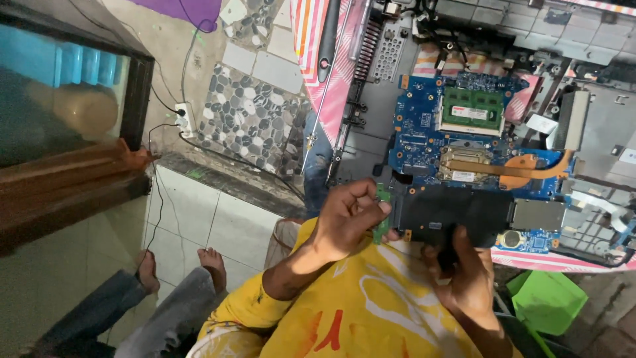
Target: Disassembling a laptop and attempting to install a RAM module into the motherboard slot.
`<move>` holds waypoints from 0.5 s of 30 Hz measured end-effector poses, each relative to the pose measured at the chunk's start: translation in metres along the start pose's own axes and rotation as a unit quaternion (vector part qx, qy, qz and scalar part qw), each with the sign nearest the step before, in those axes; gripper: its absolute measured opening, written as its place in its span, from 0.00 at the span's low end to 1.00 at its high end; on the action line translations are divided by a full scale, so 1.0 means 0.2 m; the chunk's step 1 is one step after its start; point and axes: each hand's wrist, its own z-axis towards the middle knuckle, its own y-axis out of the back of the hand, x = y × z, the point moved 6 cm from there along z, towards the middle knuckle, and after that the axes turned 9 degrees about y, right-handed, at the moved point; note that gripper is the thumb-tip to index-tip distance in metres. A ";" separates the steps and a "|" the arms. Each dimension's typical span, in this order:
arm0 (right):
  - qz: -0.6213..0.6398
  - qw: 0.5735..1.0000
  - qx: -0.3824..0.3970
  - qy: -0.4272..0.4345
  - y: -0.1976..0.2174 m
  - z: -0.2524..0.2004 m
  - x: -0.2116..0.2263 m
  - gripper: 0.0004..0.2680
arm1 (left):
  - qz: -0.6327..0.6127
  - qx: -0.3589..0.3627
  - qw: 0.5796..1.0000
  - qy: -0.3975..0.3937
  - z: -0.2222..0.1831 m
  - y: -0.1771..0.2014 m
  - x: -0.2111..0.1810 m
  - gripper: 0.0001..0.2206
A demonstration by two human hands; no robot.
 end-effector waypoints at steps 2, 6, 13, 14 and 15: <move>0.006 1.000 0.000 -0.007 -0.01 0.00 -0.01 0.10 | 0.057 -0.029 0.998 0.003 0.00 0.02 0.01 0.07; 0.077 0.996 0.033 0.019 -0.01 0.01 -0.01 0.11 | 0.094 -0.026 0.995 -0.001 0.02 0.03 0.02 0.09; 0.059 0.998 0.035 0.013 -0.02 0.01 -0.01 0.12 | 0.030 0.002 1.000 0.002 0.03 0.05 0.04 0.06; 0.069 0.997 0.035 0.020 -0.02 0.01 -0.01 0.11 | 0.001 0.006 1.000 0.014 0.02 0.05 0.04 0.05; 0.080 0.996 0.035 0.028 -0.03 0.00 0.00 0.10 | -0.028 0.010 0.999 0.027 0.02 0.05 0.04 0.04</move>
